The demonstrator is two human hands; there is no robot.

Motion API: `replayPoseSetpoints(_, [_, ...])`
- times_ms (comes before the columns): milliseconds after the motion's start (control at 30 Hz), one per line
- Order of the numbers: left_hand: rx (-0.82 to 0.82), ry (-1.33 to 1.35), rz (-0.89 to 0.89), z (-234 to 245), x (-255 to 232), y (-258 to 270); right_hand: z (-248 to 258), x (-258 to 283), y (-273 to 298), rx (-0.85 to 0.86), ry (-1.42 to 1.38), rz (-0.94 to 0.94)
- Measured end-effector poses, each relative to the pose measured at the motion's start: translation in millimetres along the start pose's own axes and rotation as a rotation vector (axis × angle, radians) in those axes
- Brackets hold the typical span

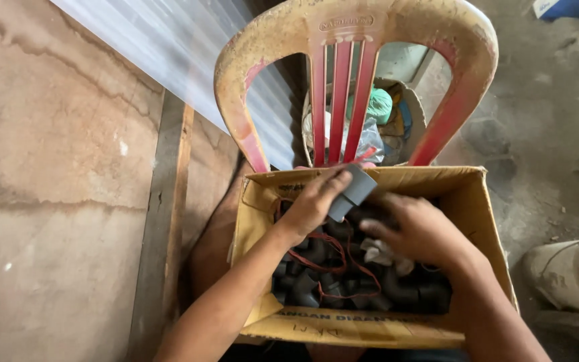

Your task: Untying a bundle of PVC pipe elbows and organizing them inside a cardboard box

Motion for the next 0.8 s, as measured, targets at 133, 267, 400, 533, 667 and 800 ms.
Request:
replayPoseSetpoints(133, [0.058, -0.331, -0.19, -31.4, -54.6, 31.0, 7.3, -7.7, -8.3, -0.193, -0.34, -0.048])
replayPoseSetpoints(267, [-0.058, -0.389, -0.242, -28.8, -51.7, 30.9, 8.2, -16.0, -1.7, -0.391, -0.413, -0.095])
replayPoseSetpoints(400, [-0.102, -0.258, -0.23, 8.5, -10.7, 6.7, 19.7, -50.8, 20.2, -0.717, -0.57, -0.131])
replayPoseSetpoints(533, [-0.064, -0.274, -0.196, 2.1, -31.3, 19.0, 45.1, -25.2, 26.6, -0.95, -0.854, -0.418])
replayPoseSetpoints(667, [-0.083, -0.388, -0.199, 0.9, -37.4, 21.6, 44.4, -8.9, 27.1, -0.976, -0.901, -0.469])
replayPoseSetpoints(800, [-0.165, -0.493, -0.239, -3.1, -31.5, 20.6, 3.9, -18.4, 13.0, -0.769, -0.554, -0.105])
Point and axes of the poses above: each hand's wrist, its own y-axis away from the middle knuckle, its own z-axis out of the back of the hand, x = y × z, the point moved 6 cm from there along -y, towards the middle knuckle, and after that the axes turned 11 degrees about z, right-handed, at the moved point
